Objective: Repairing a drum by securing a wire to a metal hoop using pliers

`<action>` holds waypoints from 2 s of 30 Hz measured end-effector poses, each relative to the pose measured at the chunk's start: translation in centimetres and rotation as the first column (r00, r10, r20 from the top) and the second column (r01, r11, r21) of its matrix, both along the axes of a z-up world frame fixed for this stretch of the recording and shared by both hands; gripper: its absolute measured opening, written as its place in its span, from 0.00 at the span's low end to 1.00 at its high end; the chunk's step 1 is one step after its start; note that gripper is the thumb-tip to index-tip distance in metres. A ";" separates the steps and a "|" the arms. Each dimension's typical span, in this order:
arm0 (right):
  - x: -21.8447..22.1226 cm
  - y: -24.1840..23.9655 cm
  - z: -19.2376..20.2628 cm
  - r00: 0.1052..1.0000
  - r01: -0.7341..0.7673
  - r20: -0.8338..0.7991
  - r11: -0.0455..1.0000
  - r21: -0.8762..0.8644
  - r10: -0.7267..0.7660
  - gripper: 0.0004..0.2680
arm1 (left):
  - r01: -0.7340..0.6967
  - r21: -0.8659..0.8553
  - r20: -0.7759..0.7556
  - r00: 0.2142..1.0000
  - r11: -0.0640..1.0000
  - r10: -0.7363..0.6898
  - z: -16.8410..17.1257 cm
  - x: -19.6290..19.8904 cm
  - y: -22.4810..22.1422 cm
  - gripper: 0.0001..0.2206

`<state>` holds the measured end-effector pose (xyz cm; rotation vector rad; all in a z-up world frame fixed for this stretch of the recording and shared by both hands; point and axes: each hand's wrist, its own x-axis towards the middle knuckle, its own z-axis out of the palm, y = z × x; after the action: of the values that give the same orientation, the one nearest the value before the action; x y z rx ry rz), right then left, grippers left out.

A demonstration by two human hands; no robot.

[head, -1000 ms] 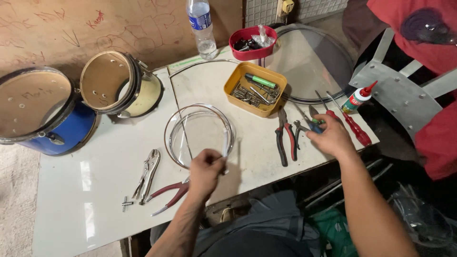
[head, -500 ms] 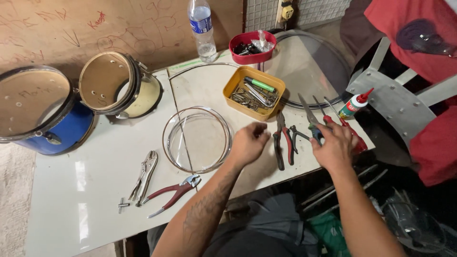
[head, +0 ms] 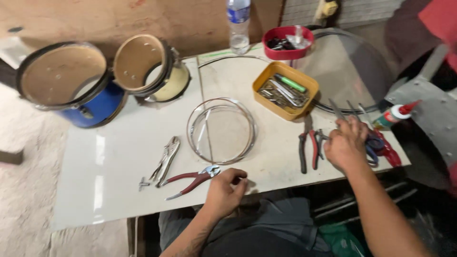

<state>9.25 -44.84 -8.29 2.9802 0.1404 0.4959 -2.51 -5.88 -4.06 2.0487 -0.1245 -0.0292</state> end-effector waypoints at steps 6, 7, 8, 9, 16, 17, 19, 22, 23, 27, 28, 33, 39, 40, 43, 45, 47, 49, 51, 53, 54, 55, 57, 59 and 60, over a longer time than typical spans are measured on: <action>2.1 -1.6 3.4 0.996 0.025 0.091 0.997 -0.068 -0.019 0.11 | -0.394 0.344 0.109 0.918 0.852 0.381 -2.1 -2.3 11.1 0.07; 2.9 -1.2 4.3 0.996 0.008 0.088 0.998 -0.066 -0.003 0.11 | -0.408 0.346 0.107 0.912 0.845 0.396 -3.2 -2.7 12.4 0.07; 3.5 -0.8 5.1 0.961 -0.091 0.256 0.993 -0.081 0.109 0.08 | -0.484 0.390 0.319 0.869 0.784 0.378 -4.3 -3.1 13.8 0.10; 4.1 -0.5 5.9 0.885 -0.184 0.414 0.977 -0.109 0.213 0.08 | -0.561 0.414 0.514 0.794 0.716 0.325 -5.3 -3.6 15.2 0.15; 12.4 6.5 6.1 0.972 -0.146 0.154 0.973 -0.180 0.175 0.12 | -0.490 0.492 0.352 0.868 0.720 0.350 -6.7 -4.1 14.8 0.16; 13.0 7.0 5.5 0.974 -0.107 0.171 0.963 -0.248 0.152 0.12 | -0.535 0.458 0.401 0.837 0.710 0.372 -6.7 -4.1 15.0 0.14; 14.0 7.4 4.1 0.972 -0.075 0.188 0.946 -0.317 0.140 0.11 | -0.584 0.420 0.446 0.799 0.695 0.403 -5.9 -4.1 15.8 0.11; 13.9 8.2 3.5 0.976 -0.082 0.175 0.963 -0.256 0.129 0.10 | -0.475 0.566 0.082 0.846 0.674 0.527 -4.6 -3.7 18.7 0.18; 13.3 9.2 4.5 0.994 -0.068 0.076 0.990 -0.127 0.078 0.11 | -0.451 0.610 0.063 0.847 0.651 0.528 -4.6 -3.5 20.0 0.20; 8.9 13.4 7.0 0.997 -0.071 0.017 0.990 0.121 0.070 0.14 | -0.407 0.643 0.098 0.884 0.649 0.457 -7.0 -2.4 24.4 0.14; 7.9 14.1 5.6 0.998 -0.063 0.017 0.991 0.121 0.061 0.14 | -0.402 0.642 0.099 0.888 0.653 0.449 -8.8 -2.0 25.4 0.14; -1.8 18.9 2.0 0.710 -0.630 0.578 0.730 0.264 0.403 0.04 | -0.538 0.720 0.225 0.779 0.438 0.586 -10.9 -1.5 26.8 0.15; -13.0 23.4 -1.7 0.899 0.100 -0.136 0.107 0.989 0.417 0.11 | -0.592 0.345 0.295 0.805 0.729 0.515 -8.6 -1.6 17.0 0.17; -12.8 23.9 -1.2 0.902 0.102 -0.138 0.107 0.989 0.410 0.11 | -0.586 0.345 0.293 0.809 0.733 0.509 -7.1 -1.7 13.7 0.17; -12.2 25.0 0.5 0.708 0.615 -0.274 -0.378 0.692 0.651 0.19 | -0.336 0.165 0.374 0.891 0.927 0.257 -2.8 -2.3 5.5 0.16; -11.0 25.3 2.0 0.681 0.728 -0.349 -0.544 0.418 0.643 0.09 | -0.245 0.099 0.616 0.776 0.965 0.134 0.0 -2.2 2.0 0.12; -9.1 23.8 4.8 0.710 0.700 -0.407 -0.511 0.499 0.575 0.06 | -0.249 0.089 0.634 0.761 0.964 0.138 -0.5 -1.5 2.6 0.11; -7.3 22.6 7.8 0.734 0.675 -0.456 -0.465 0.573 0.503 0.07 | -0.259 0.081 0.649 0.746 0.963 0.146 -1.5 -1.0 3.8 0.10; -5.9 21.7 10.9 0.982 0.154 -0.166 0.131 0.979 0.090 0.09 | -0.406 0.341 0.629 0.769 0.848 0.115 -3.0 -0.9 5.7 0.08; 3.2 16.1 4.1 0.999 0.028 -0.041 0.438 0.899 0.019 0.08 | -0.387 0.474 0.509 0.854 0.790 0.113 -5.4 -1.9 7.8 0.13; 7.3 12.6 1.6 0.995 -0.069 0.103 0.704 0.706 -0.006 0.11 | -0.344 0.596 0.377 0.918 0.726 0.126 -6.5 -2.3 9.0 0.18; 9.5 11.2 0.5 0.995 -0.072 0.103 0.701 0.710 -0.002 0.11 | -0.348 0.599 0.378 0.917 0.721 0.128 -6.5 -2.5 9.4 0.18; 14.1 8.5 -1.7 0.994 -0.061 0.105 0.858 0.511 0.008 0.11 | -0.314 0.602 0.328 0.936 0.734 0.131 -6.6 -3.1 10.4 0.18; 14.7 8.7 -1.8 1.000 0.018 -0.009 0.874 0.486 -0.016 0.12 | -0.338 0.607 0.352 0.926 0.720 0.138 -6.6 -3.5 10.9 0.17; 15.1 8.9 -1.8 0.992 0.098 -0.119 0.888 0.449 -0.050 0.13 | -0.358 0.608 0.378 0.916 0.709 0.138 -6.7 -3.7 11.1 0.16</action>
<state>24.35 -35.96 -10.04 3.4557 -0.0977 0.4098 -6.20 5.19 -10.77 2.7740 -0.0183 0.4920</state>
